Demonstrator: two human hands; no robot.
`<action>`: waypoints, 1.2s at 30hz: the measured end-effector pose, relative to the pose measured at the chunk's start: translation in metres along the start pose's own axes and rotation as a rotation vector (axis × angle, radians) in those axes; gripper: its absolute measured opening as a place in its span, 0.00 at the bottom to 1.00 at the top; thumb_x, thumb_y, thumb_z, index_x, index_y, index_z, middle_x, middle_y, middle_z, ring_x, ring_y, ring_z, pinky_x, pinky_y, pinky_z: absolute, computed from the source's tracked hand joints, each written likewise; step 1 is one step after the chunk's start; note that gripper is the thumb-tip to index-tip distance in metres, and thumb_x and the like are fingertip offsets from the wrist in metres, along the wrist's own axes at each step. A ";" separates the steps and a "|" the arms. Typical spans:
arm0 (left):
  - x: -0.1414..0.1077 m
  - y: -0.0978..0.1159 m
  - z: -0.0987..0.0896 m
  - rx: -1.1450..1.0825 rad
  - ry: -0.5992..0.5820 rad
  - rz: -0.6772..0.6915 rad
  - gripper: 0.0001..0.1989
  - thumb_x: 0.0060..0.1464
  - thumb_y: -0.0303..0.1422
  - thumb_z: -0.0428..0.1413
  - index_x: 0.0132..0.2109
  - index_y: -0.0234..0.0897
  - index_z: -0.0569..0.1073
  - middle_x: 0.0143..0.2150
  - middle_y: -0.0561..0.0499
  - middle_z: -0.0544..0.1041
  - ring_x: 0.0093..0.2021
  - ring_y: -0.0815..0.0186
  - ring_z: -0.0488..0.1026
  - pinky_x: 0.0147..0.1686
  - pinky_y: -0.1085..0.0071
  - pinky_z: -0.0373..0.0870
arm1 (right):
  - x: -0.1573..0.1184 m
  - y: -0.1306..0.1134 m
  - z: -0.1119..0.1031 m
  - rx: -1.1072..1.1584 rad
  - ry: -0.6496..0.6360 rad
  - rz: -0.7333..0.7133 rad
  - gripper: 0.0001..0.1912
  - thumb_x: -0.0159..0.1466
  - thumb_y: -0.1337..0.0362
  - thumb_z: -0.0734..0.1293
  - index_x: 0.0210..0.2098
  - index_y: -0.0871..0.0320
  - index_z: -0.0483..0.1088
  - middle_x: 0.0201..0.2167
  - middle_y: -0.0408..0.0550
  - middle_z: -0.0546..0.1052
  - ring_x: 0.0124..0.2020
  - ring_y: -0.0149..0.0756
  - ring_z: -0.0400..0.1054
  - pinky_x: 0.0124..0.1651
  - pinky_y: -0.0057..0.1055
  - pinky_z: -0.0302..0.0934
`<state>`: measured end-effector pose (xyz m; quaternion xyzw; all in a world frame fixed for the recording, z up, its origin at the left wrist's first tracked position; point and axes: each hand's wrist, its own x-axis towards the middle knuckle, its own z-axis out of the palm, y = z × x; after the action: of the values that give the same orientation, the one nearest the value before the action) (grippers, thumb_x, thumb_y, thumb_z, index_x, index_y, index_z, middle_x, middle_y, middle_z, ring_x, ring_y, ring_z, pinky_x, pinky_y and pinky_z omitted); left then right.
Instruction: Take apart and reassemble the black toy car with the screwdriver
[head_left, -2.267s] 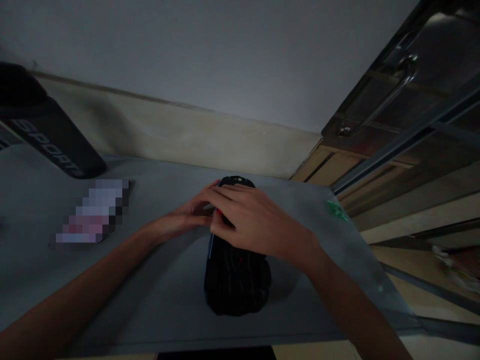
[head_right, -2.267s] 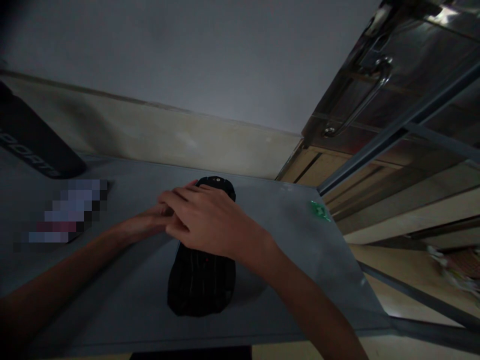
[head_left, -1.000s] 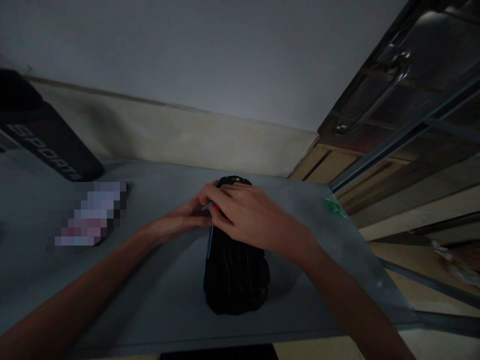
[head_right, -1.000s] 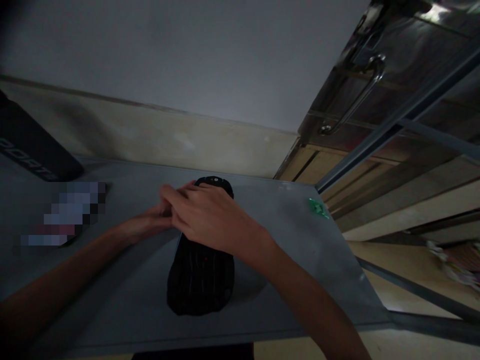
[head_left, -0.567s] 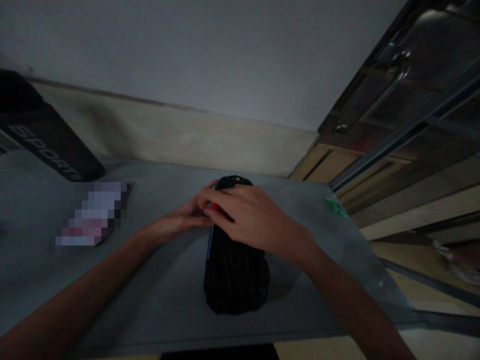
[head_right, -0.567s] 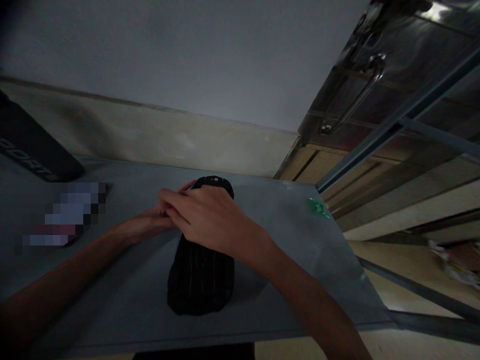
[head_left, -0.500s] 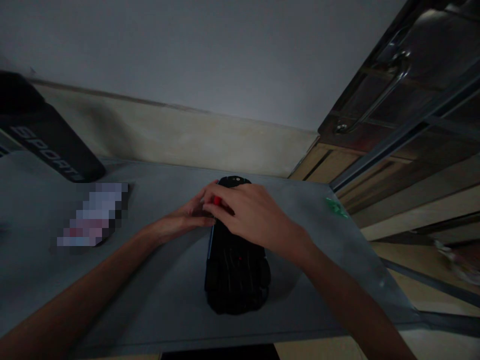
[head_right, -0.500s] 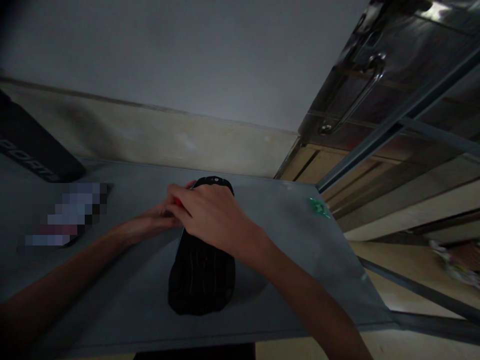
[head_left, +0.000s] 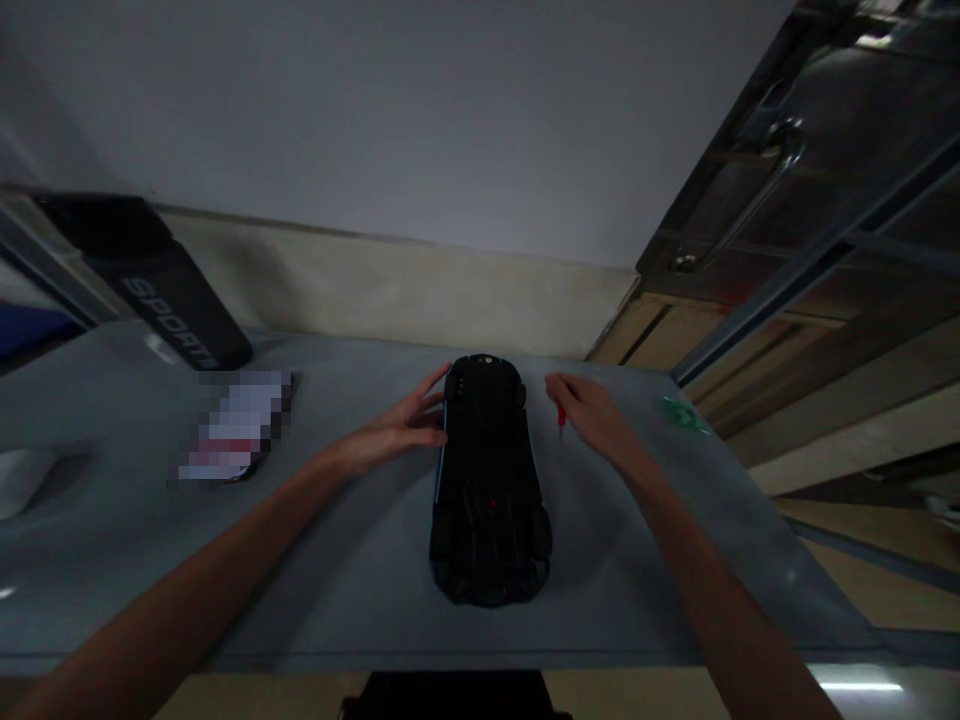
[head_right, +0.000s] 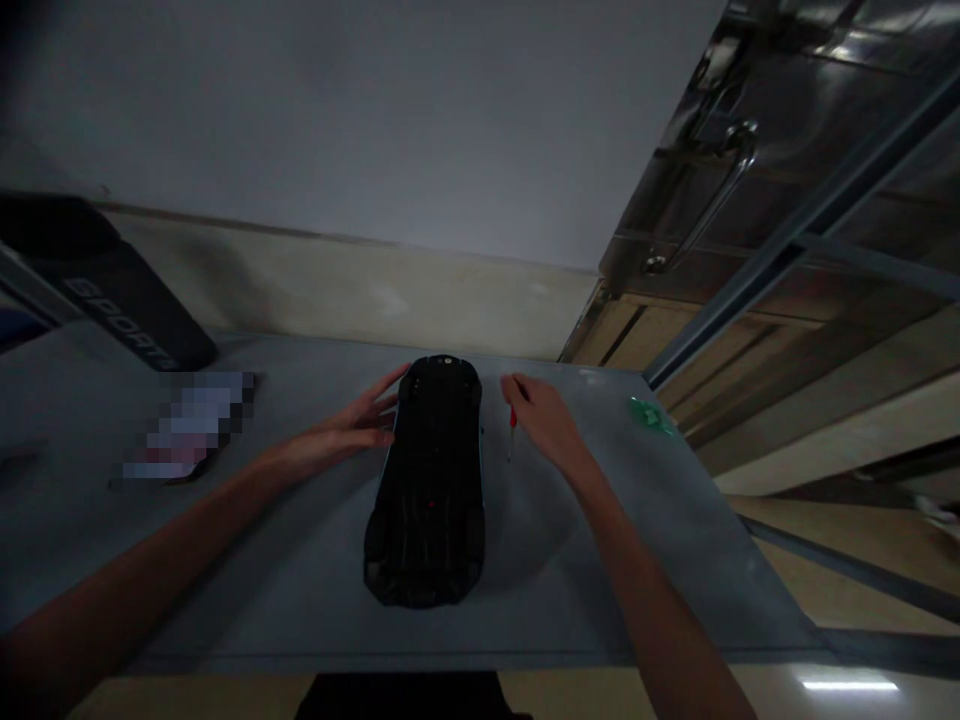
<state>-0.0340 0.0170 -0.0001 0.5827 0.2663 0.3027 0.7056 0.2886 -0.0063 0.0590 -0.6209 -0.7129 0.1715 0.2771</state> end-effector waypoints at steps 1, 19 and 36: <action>0.001 -0.001 -0.002 0.016 0.000 0.009 0.65 0.58 0.36 0.75 0.89 0.58 0.45 0.90 0.39 0.54 0.87 0.41 0.54 0.81 0.40 0.55 | -0.004 0.007 0.004 -0.104 -0.063 0.008 0.24 0.82 0.56 0.55 0.28 0.50 0.63 0.25 0.45 0.74 0.31 0.40 0.71 0.40 0.37 0.60; 0.011 -0.012 -0.006 0.004 0.051 0.050 0.54 0.56 0.29 0.67 0.86 0.52 0.59 0.80 0.45 0.73 0.81 0.44 0.66 0.79 0.47 0.60 | -0.004 0.032 0.057 -0.355 -0.018 0.007 0.13 0.82 0.58 0.63 0.58 0.53 0.77 0.41 0.53 0.87 0.40 0.47 0.80 0.41 0.37 0.61; 0.025 -0.009 -0.030 0.991 0.424 0.126 0.14 0.62 0.28 0.56 0.51 0.38 0.82 0.44 0.44 0.87 0.48 0.52 0.83 0.61 0.50 0.78 | 0.013 0.059 0.061 -0.059 0.077 -0.107 0.13 0.74 0.70 0.65 0.51 0.53 0.81 0.34 0.45 0.83 0.37 0.40 0.76 0.45 0.33 0.63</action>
<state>-0.0372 0.0541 -0.0145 0.7867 0.4782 0.2935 0.2576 0.2971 0.0227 -0.0216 -0.5958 -0.7387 0.1114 0.2948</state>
